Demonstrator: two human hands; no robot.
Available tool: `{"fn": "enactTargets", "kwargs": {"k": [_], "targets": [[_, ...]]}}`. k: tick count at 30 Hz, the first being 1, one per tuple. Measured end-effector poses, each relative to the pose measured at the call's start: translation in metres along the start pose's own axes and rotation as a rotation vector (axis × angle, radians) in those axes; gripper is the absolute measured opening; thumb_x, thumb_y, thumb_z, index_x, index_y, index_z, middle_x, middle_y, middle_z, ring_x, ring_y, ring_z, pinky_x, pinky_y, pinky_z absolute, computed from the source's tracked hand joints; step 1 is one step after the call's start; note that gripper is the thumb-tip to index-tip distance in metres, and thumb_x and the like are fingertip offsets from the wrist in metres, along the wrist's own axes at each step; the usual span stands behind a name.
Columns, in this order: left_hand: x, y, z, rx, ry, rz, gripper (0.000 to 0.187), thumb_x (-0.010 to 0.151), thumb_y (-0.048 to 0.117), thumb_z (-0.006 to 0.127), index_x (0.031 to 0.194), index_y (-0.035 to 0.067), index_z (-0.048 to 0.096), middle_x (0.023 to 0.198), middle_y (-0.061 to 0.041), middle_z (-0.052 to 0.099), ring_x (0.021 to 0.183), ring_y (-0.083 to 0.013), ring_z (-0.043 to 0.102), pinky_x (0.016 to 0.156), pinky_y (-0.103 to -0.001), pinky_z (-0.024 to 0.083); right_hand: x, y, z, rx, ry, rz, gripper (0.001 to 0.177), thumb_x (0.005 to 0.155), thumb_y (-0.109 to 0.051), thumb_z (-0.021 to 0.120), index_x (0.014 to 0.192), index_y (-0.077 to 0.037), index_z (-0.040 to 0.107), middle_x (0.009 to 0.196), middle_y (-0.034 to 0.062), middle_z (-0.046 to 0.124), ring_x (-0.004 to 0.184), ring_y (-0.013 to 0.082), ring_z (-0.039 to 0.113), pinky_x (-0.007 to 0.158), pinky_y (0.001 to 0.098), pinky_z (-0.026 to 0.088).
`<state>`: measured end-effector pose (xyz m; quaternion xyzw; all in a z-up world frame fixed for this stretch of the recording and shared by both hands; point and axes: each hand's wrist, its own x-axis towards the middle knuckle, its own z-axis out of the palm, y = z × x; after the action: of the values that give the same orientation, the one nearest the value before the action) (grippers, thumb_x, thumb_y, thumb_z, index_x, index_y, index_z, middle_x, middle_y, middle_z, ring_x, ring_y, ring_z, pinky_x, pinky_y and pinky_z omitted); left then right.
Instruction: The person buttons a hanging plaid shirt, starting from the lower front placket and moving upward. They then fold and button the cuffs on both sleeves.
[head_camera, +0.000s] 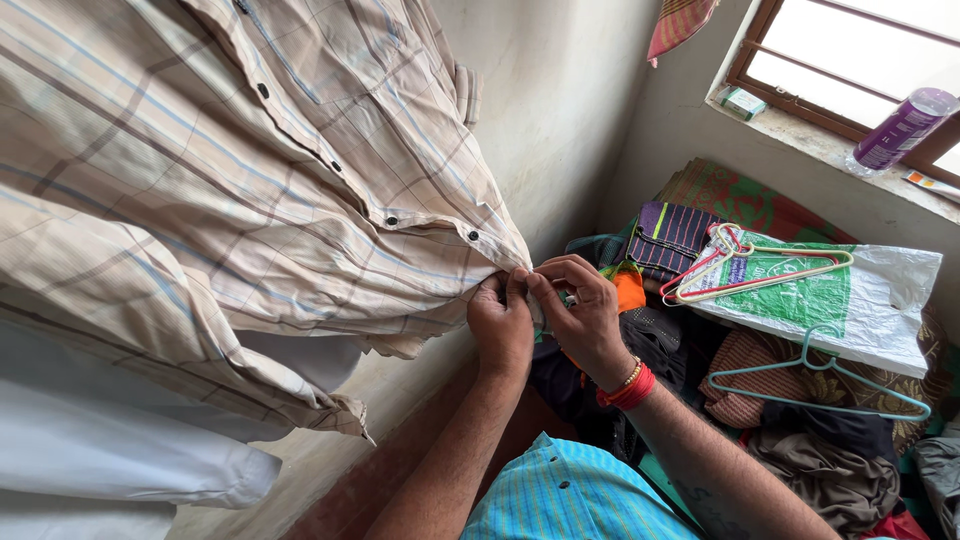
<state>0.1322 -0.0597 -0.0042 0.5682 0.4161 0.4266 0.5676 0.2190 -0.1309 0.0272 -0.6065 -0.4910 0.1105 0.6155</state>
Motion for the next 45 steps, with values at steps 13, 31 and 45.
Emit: {"fn": "enactTargets", "kwargs": {"k": [13,31,45], "targets": [[0.000,-0.003,-0.012,0.120,0.067,0.092,0.027,0.101,0.024,0.064,0.103,-0.001,0.074,0.087,-0.012,0.077,0.082,-0.0186,0.075,0.074,-0.033,0.060,0.002,0.008,0.009,0.261,-0.073,0.279,0.020,0.099,-0.019,0.070,0.101,0.000,0.075,0.088,0.0011,0.073,0.082,0.0037,0.066,0.073,0.0211,0.057],[0.008,-0.001,-0.031,0.043,0.017,0.169,0.029,0.103,0.025,0.067,0.104,-0.002,0.075,0.091,-0.010,0.077,0.085,-0.0170,0.071,0.080,-0.031,0.057,-0.001,0.030,0.025,0.502,-0.079,0.362,0.022,0.096,-0.009,0.072,0.115,0.003,0.072,0.099,0.0040,0.076,0.088,0.0064,0.068,0.078,0.0227,0.059],[0.017,-0.005,-0.031,-0.282,-0.004,-0.377,0.020,0.101,0.019,0.062,0.107,0.005,0.075,0.098,-0.002,0.074,0.091,-0.0094,0.064,0.087,-0.028,0.051,0.009,0.045,0.018,0.809,-0.204,0.574,0.015,0.089,0.002,0.075,0.103,0.002,0.069,0.092,0.0070,0.075,0.081,0.0107,0.071,0.071,0.0246,0.058]]}}
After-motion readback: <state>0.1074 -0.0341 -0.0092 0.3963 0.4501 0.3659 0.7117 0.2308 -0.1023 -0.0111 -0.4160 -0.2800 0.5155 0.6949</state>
